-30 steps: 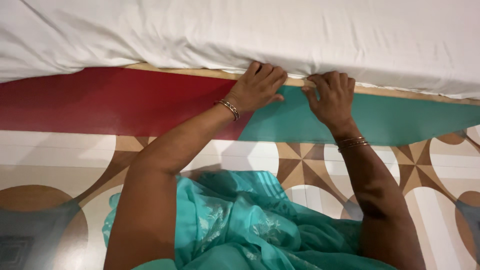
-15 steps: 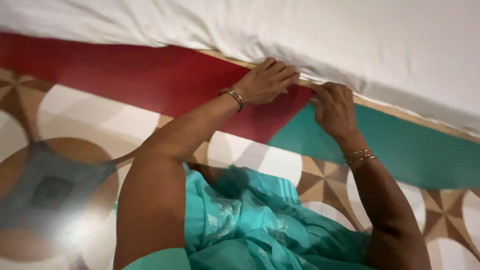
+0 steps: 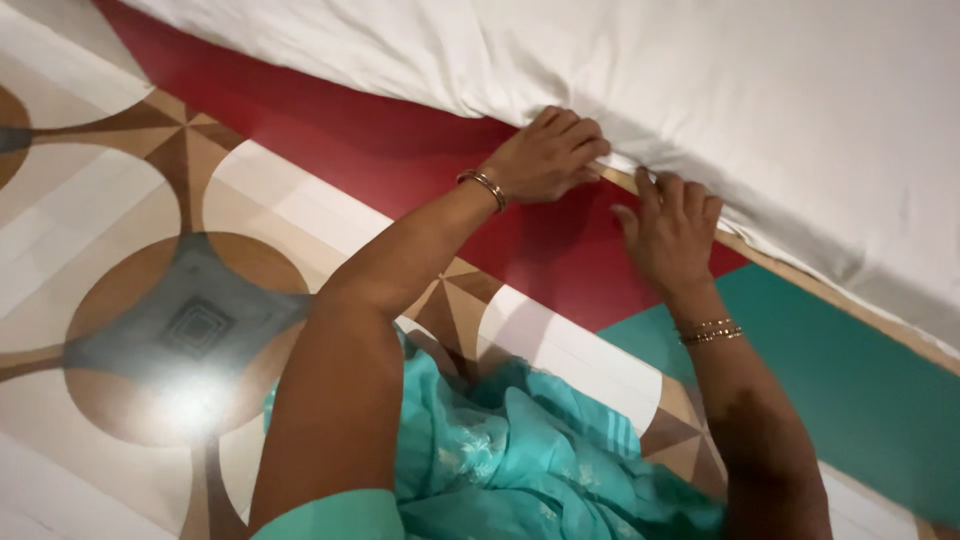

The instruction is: The person smooths and tucks a white sheet into the side of a bed frame using their hands.

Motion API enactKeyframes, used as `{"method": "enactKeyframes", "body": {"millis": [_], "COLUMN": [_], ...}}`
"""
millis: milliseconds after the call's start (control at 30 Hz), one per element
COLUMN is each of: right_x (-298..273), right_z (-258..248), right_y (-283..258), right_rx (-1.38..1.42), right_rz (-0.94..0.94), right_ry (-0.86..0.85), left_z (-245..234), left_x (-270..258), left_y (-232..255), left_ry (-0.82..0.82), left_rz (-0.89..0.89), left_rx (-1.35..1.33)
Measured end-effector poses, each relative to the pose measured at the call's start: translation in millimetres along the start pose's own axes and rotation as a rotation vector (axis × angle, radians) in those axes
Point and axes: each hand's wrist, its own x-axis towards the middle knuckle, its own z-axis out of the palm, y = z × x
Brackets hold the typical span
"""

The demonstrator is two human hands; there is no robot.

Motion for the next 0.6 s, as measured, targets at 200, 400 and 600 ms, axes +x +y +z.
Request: {"method": "enactKeyframes", "body": {"millis": [200, 400, 600], "right_x": [-7, 16, 89], "right_z": [-3, -3, 17], "right_y": [-5, -8, -63], "right_rx": [-0.031, 0.316, 0.416], "right_rz": [-0.025, -0.056, -0.113], "right_ry": [-0.008, 0.036, 0.164], "left_z": [-28, -111, -114], "left_x": [-46, -111, -98], "left_y": [-64, -111, -132], "left_ry": [-0.114, 0.083, 0.112], "left_rz": [0.009, -0.254, -0.308], "left_rx": [0.164, 0.484, 0.336]}}
